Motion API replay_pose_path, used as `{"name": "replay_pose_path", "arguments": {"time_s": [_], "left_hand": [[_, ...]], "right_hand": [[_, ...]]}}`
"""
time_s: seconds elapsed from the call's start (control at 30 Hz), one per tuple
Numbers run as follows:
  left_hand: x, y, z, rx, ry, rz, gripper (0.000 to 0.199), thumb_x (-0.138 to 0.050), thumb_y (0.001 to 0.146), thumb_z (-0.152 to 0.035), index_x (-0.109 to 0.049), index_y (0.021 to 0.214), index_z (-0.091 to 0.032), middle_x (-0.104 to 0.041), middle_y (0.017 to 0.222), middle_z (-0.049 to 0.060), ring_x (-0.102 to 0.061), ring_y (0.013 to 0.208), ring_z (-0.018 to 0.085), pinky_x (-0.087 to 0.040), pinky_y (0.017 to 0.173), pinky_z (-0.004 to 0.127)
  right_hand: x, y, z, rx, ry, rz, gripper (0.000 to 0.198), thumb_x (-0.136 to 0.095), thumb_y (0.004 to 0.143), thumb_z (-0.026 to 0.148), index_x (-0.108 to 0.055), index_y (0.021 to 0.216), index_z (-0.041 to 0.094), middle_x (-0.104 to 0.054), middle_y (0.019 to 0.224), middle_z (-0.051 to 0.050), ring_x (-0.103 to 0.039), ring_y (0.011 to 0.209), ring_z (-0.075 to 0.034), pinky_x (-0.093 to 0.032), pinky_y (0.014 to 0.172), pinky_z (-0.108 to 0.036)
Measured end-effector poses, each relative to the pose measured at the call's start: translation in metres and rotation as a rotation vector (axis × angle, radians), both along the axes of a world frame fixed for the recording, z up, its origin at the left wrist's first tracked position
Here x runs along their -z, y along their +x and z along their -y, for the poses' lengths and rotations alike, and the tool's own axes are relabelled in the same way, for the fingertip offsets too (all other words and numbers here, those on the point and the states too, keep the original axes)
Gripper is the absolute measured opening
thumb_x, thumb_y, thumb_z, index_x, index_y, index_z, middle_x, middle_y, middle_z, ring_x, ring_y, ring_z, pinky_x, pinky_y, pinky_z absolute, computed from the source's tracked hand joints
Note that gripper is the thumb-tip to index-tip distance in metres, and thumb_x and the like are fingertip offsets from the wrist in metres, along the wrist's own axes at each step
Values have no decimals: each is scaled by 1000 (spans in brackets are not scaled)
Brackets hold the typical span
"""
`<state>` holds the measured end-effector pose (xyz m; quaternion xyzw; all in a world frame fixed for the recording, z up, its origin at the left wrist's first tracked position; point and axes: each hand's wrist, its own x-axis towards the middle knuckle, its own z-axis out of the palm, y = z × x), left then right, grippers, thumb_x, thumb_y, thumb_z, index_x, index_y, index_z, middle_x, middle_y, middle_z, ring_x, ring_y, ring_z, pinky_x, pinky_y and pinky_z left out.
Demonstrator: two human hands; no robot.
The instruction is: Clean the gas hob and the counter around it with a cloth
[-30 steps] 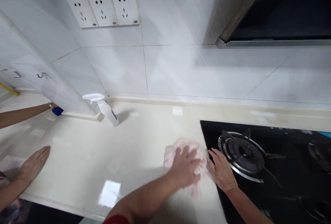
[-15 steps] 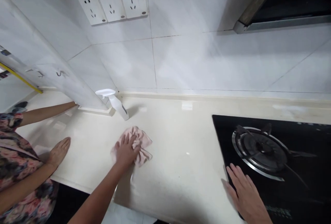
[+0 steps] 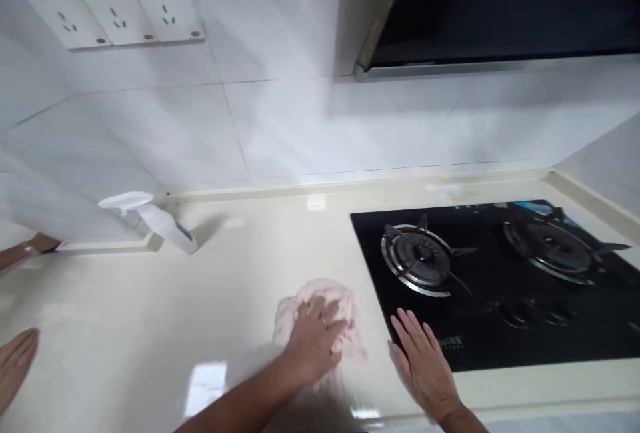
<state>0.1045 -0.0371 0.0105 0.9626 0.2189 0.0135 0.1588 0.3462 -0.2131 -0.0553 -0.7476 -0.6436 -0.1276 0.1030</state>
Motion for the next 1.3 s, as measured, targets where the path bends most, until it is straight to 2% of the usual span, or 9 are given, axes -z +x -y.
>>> {"name": "replay_pose_path", "arguments": {"time_s": [0.1,0.23,0.3,0.43,0.63,0.77,0.9,1.13,1.3], "left_hand": [[5,10,6,147,-36,2,51,-68,83,-45,-55,130,-33,-49,144,3,-41,128,31,-34,105,51],[-2,44,-49,-94,10,85,34,-69,83,-29,-63,117,-28,-57,131,4,-47,117,27,-40,99,45],[-11,75,-87,-218,33,153,32,-64,86,-25,-63,118,-25,-59,128,5,-49,113,25,-42,98,41],[-29,153,-149,-290,72,210,38,-51,93,-25,-55,131,-22,-53,135,9,-46,117,26,-40,100,41],[-19,252,-176,-186,38,136,44,-47,95,-36,-50,138,-25,-35,154,10,-32,136,32,-31,105,49],[-3,275,-167,-123,27,63,48,-50,93,-41,-51,138,-26,-31,158,10,-23,141,38,-24,106,58],[-1,254,-141,-96,62,54,47,-52,91,-41,-52,137,-29,-34,157,6,-25,140,37,-28,106,61],[-3,184,-36,-44,117,76,47,-53,90,-43,-54,135,-27,-37,155,5,-29,139,36,-31,106,56],[2,159,29,-33,88,69,51,-54,88,-42,-52,137,-28,-38,155,5,-30,139,35,-31,107,56]], "right_hand": [[-1,-1,-1,15,2,28,57,-42,96,35,-35,150,17,-36,156,-11,-30,145,-28,-24,118,-49],[-4,-2,-6,40,-18,29,55,-44,95,34,-41,147,18,-37,156,-8,-30,145,-26,-22,119,-48],[-7,-2,-8,46,-27,17,54,-45,95,34,-43,146,19,-37,156,-7,-31,145,-26,-21,119,-47],[-11,-1,-10,51,-28,-22,53,-46,95,35,-43,146,20,-36,156,-6,-30,145,-25,-19,120,-44],[-15,1,-11,57,-22,-115,53,-48,96,36,-42,147,24,-39,155,-4,-32,145,-24,-21,120,-45],[-17,2,-12,55,-41,-153,54,-48,95,36,-42,147,24,-38,155,-5,-30,145,-25,-22,119,-47],[-18,2,-10,63,-13,-231,52,-49,94,32,-44,146,24,-41,154,-7,-32,144,-26,-27,117,-51],[-13,2,-4,111,240,-428,46,-54,91,35,-51,135,21,-49,141,-13,-38,138,-31,-39,108,-54],[-8,3,3,212,475,-585,42,-47,96,38,-47,135,21,-47,139,-15,-41,134,-30,-40,106,-57]]}}
